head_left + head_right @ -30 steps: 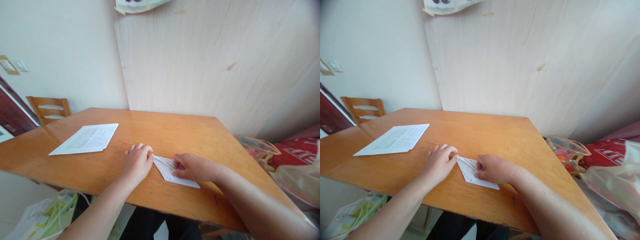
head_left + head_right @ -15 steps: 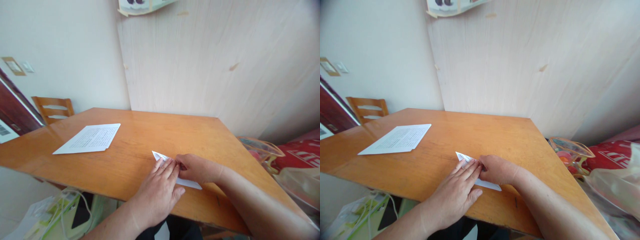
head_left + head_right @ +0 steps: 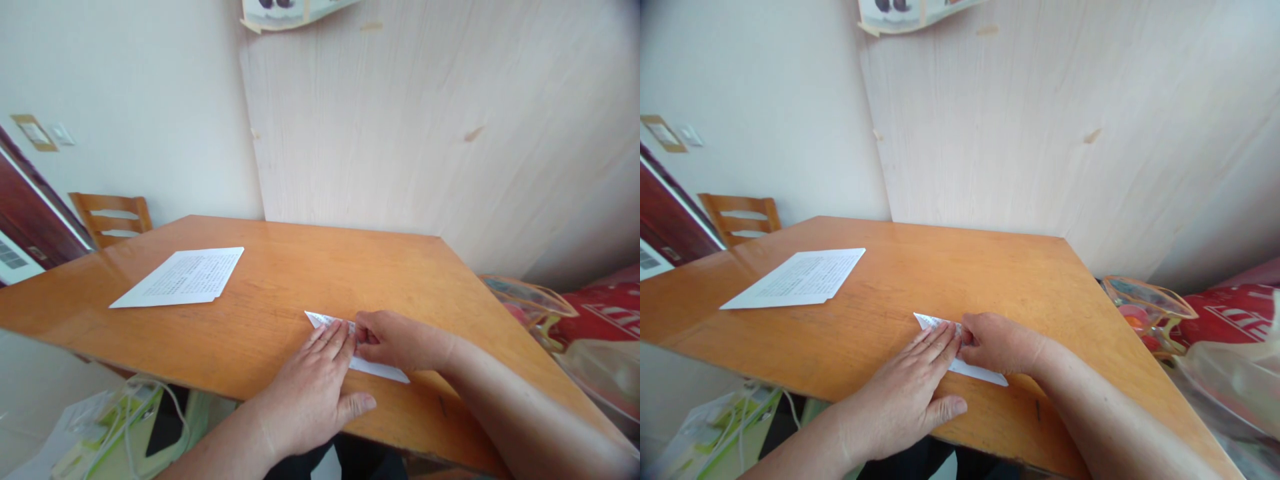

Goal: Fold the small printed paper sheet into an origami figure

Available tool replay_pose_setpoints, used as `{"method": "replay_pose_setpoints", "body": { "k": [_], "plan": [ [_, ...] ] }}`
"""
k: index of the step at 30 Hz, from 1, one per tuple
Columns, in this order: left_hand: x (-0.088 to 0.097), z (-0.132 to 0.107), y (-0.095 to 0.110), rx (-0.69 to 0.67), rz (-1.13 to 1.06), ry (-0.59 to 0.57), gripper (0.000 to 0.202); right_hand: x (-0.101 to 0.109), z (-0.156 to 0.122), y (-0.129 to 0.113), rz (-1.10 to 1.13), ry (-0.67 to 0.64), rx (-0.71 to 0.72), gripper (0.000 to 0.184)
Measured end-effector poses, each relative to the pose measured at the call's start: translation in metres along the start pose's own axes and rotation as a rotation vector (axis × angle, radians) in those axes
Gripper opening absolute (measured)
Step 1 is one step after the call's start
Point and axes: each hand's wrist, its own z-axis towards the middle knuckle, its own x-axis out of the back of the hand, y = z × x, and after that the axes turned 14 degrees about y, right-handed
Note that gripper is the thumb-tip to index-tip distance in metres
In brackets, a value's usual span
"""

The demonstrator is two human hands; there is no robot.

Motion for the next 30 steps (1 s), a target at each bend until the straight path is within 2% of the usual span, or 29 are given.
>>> {"method": "replay_pose_setpoints", "body": {
  "k": [4,8,13,15,19,26,30],
  "plan": [
    [0.001,0.000,-0.003,-0.016,0.007,-0.013,0.081,0.000,-0.001,0.004,0.012,0.001,0.016,0.011],
    [0.002,0.002,-0.002,-0.016,0.011,-0.014,0.078,0.001,0.001,0.017,0.138,-0.007,-0.011,0.010],
    [0.003,0.005,-0.005,-0.038,-0.004,0.028,0.067,-0.004,0.012,0.031,0.254,0.302,-0.046,0.014],
    [0.002,0.007,-0.009,-0.067,-0.003,0.021,0.059,-0.008,0.015,0.031,0.273,0.345,0.011,0.019],
    [0.003,0.012,-0.023,-0.116,0.016,0.016,0.047,-0.013,0.013,0.028,0.308,0.248,0.094,0.025],
    [0.016,0.013,-0.044,-0.132,0.036,0.037,0.050,-0.012,0.010,0.026,0.325,0.204,0.055,0.022],
    [0.021,0.019,-0.046,-0.101,-0.011,0.028,0.045,-0.008,0.006,0.019,0.364,0.072,0.117,0.027]
  ]
}}
